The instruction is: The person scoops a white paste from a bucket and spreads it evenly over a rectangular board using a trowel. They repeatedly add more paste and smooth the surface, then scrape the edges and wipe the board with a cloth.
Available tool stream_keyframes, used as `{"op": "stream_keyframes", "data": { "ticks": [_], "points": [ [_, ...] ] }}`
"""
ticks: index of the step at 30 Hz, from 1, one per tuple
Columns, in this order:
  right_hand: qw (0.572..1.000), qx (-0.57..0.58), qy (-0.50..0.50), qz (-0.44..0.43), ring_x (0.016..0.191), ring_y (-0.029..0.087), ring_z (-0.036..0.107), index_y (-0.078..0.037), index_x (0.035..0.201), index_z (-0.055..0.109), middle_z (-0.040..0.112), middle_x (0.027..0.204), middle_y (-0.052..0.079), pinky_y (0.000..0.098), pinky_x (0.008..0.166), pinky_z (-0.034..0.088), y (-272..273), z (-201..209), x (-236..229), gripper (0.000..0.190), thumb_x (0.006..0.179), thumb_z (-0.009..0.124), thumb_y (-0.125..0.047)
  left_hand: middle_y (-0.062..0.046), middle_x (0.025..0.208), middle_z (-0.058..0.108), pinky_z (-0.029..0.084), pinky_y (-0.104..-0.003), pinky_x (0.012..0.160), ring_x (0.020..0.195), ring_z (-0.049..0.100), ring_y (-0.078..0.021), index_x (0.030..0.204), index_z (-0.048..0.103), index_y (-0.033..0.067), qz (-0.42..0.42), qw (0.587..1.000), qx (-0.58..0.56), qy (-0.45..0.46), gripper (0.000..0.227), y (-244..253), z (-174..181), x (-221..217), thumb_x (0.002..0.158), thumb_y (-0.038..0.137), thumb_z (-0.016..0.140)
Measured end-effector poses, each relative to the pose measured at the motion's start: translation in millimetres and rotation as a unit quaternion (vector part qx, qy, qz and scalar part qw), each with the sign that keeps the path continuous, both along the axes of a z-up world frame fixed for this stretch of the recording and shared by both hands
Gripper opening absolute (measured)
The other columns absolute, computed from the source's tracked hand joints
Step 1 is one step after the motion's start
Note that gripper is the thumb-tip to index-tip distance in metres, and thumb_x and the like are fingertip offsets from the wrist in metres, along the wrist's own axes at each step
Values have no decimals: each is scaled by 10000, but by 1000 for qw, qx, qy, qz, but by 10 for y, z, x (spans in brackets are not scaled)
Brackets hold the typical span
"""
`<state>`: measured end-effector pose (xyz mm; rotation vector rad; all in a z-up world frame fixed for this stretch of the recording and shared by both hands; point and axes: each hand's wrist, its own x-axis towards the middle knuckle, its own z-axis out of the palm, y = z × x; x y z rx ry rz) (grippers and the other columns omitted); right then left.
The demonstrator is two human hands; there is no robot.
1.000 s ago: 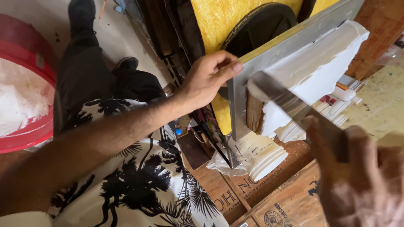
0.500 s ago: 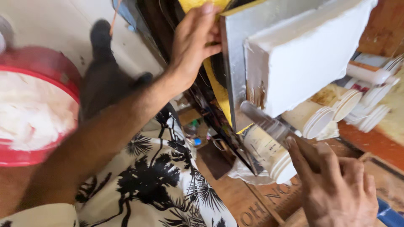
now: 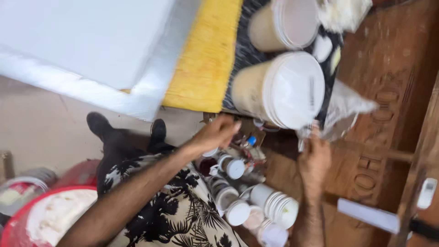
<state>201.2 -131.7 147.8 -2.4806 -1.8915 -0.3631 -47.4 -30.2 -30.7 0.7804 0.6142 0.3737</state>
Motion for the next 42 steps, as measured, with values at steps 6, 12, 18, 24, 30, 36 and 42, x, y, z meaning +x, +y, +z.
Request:
{"op": "stream_keyframes", "data": {
  "ticks": [6,12,18,24,30,36,42],
  "points": [
    [985,-122,-67,-102,934,391,630,-248,1442,639,609,1055,162,498,765,527,-1029,71,5,597,870,677,-83,-221,919,660,534,-481,714,842,656,-360,1000,565,-31,304,860,304,274,693,949,656,1195,752,540,871],
    [992,-53,41,-110,967,352,651,-289,1406,662,615,1089,108,481,797,537,-1152,365,-35,437,998,650,-133,-143,976,626,530,-502,761,902,661,-357,1066,618,34,227,742,609,164,549,894,908,1083,921,526,816],
    [988,-107,94,-63,876,384,669,-259,1404,646,615,1153,197,492,653,545,-267,-783,-56,537,905,617,-65,-73,853,571,527,-459,635,762,647,-273,1005,646,69,54,668,734,110,653,899,983,759,858,685,805],
    [881,-39,469,-54,756,247,615,-58,1393,604,646,1161,106,381,613,528,-340,-1365,-391,367,1034,557,-116,-42,811,542,531,-404,628,715,610,-210,909,608,78,127,694,697,123,671,750,783,743,874,720,803],
    [732,88,659,-146,706,146,583,-57,1498,552,575,1026,109,260,586,486,-413,-1424,-470,443,1060,576,-119,-35,805,512,491,-358,636,736,557,-155,876,551,72,213,744,616,146,645,810,567,666,896,634,867],
    [959,97,259,-66,961,240,591,-137,1548,517,462,1184,181,336,779,570,-455,-1571,-864,546,1017,615,-52,-32,811,460,462,-364,652,750,513,-155,855,498,71,273,748,583,162,644,710,498,717,914,568,903],
    [918,-206,306,-147,883,275,629,-252,1454,588,513,1204,182,384,680,590,-1296,-776,-676,595,928,556,23,-24,791,474,493,-356,626,716,537,-146,836,518,84,207,735,632,135,668,735,525,626,899,651,867]
  ]
}}
